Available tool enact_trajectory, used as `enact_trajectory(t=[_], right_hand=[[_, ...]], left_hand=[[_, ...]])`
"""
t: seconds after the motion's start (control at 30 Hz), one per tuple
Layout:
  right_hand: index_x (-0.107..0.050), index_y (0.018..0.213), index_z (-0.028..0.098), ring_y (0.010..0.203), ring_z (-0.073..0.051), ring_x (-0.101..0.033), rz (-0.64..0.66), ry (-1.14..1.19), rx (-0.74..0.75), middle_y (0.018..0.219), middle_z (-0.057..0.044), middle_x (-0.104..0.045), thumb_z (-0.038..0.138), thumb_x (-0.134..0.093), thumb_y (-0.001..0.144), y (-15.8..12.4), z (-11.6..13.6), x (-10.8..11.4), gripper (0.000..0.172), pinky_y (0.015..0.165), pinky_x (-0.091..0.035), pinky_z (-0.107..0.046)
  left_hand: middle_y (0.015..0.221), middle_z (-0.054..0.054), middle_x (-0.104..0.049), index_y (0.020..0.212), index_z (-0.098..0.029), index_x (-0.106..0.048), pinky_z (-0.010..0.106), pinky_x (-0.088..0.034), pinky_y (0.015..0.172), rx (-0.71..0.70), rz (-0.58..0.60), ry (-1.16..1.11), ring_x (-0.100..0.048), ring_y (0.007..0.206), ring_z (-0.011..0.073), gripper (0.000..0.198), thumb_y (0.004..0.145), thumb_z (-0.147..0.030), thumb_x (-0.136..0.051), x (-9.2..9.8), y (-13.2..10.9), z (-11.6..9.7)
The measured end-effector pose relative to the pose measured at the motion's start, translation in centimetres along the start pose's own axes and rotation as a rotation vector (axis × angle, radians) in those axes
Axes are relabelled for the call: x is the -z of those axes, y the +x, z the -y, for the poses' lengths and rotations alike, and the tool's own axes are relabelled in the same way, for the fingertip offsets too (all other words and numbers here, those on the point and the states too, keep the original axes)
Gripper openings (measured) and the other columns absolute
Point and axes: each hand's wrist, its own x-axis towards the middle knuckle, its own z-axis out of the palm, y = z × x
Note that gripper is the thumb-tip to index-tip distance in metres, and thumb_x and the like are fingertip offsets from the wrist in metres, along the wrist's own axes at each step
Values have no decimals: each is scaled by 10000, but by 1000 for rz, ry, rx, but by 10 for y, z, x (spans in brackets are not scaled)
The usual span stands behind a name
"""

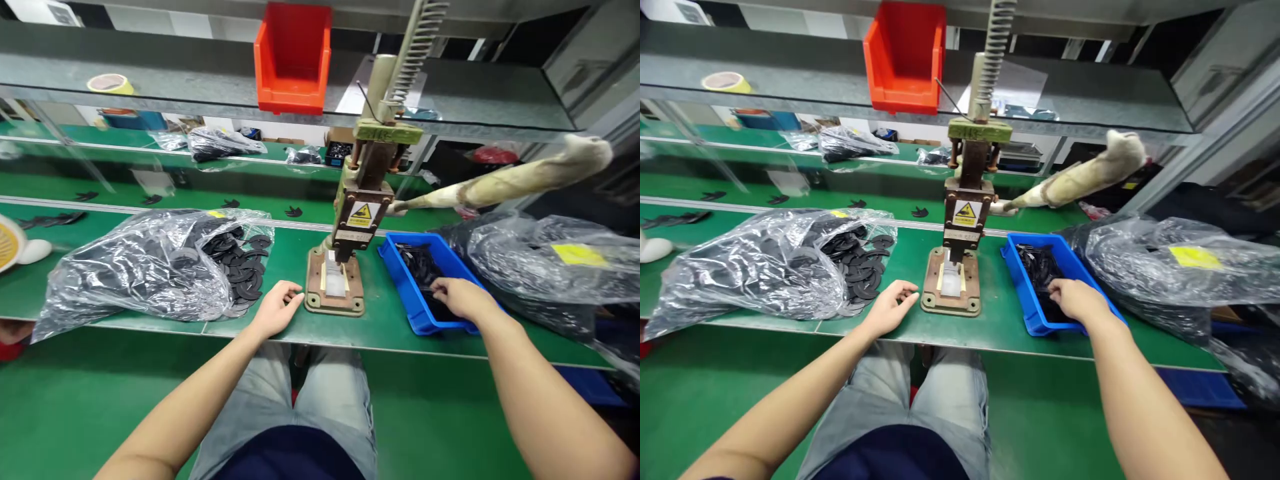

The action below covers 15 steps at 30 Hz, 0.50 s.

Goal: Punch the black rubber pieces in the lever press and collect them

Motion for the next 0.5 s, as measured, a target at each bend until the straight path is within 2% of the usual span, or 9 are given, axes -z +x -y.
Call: enact_trajectory(t=[0.1,0.17,0.33,0.4,0.5], right_hand=[[-725,1057,185,853,-145,-649,-150,87,-1,950,-40,-737,349,-681,879,-12,2,9,246,897,-541,-349],[-742,1065,190,852,-155,-642,-259,161,-8,981,-65,-744,279,-674,835,-21,4,14,256,917,-528,-342],[-737,1032,169,899,-177,-647,-503,421,-20,1022,-104,-722,299,-691,799,-42,22,22,271,1021,-540,-405],[-716,1062,168,889,-178,-673,-548,579,3,998,-98,-727,357,-697,820,-52,39,20,308,983,-579,-418],[-665,1138,171,847,-172,-724,-528,849,83,955,-74,-737,468,-696,858,-72,83,8,410,868,-638,-397]], left_hand=[[1060,78,-699,1105,-192,-702,352,-574,849,23,3,9,-683,892,183,297,971,-442,-615,0,-1,2],[1054,77,-706,1112,-199,-699,359,-577,847,41,12,7,-687,895,192,317,963,-466,-616,-1,0,5],[1035,68,-712,1106,-220,-693,360,-585,820,55,-6,-17,-693,880,203,347,935,-515,-633,0,1,8],[1046,65,-704,1082,-224,-689,355,-586,831,18,-54,-11,-690,892,199,317,940,-502,-633,2,1,-2],[1079,69,-696,1058,-232,-690,362,-583,885,-137,-117,14,-680,956,200,226,962,-429,-635,4,-2,-36]])
